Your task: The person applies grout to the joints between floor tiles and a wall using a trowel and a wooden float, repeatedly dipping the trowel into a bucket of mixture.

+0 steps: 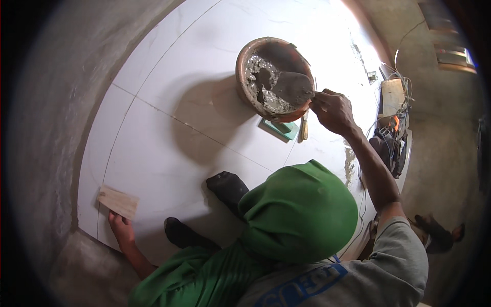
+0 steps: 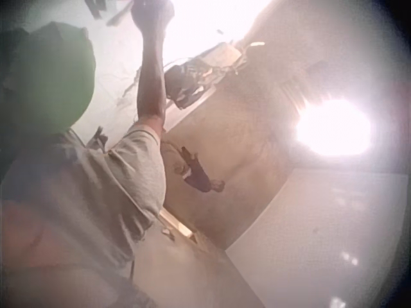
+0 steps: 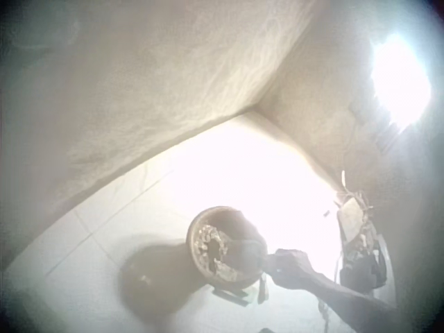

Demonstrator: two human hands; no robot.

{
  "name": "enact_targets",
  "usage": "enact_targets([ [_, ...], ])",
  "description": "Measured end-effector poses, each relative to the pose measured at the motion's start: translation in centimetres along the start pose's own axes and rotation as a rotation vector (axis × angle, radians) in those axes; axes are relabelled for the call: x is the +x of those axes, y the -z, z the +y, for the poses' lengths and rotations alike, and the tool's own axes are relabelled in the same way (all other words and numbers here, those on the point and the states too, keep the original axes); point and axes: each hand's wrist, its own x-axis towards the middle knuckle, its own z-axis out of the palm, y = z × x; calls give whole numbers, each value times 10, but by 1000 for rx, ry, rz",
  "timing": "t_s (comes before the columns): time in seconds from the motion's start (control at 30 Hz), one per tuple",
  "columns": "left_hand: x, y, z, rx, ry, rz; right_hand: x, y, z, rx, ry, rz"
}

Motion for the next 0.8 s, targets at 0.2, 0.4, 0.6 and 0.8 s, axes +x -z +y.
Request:
enact_targets([
  [0.2, 21, 22, -10, 198, -83, -30, 68, 27, -9, -330, 121, -191],
  [0.4, -3, -15, 7, -93, 11, 8, 136, 54, -37, -602, 587, -79],
  [0.6, -14, 39, -40, 258, -234, 39, 147, 75, -74, -624, 693, -211],
  [0.8, 2, 51, -54, -421, -303, -53, 117, 70, -23, -219, 801, -232],
])
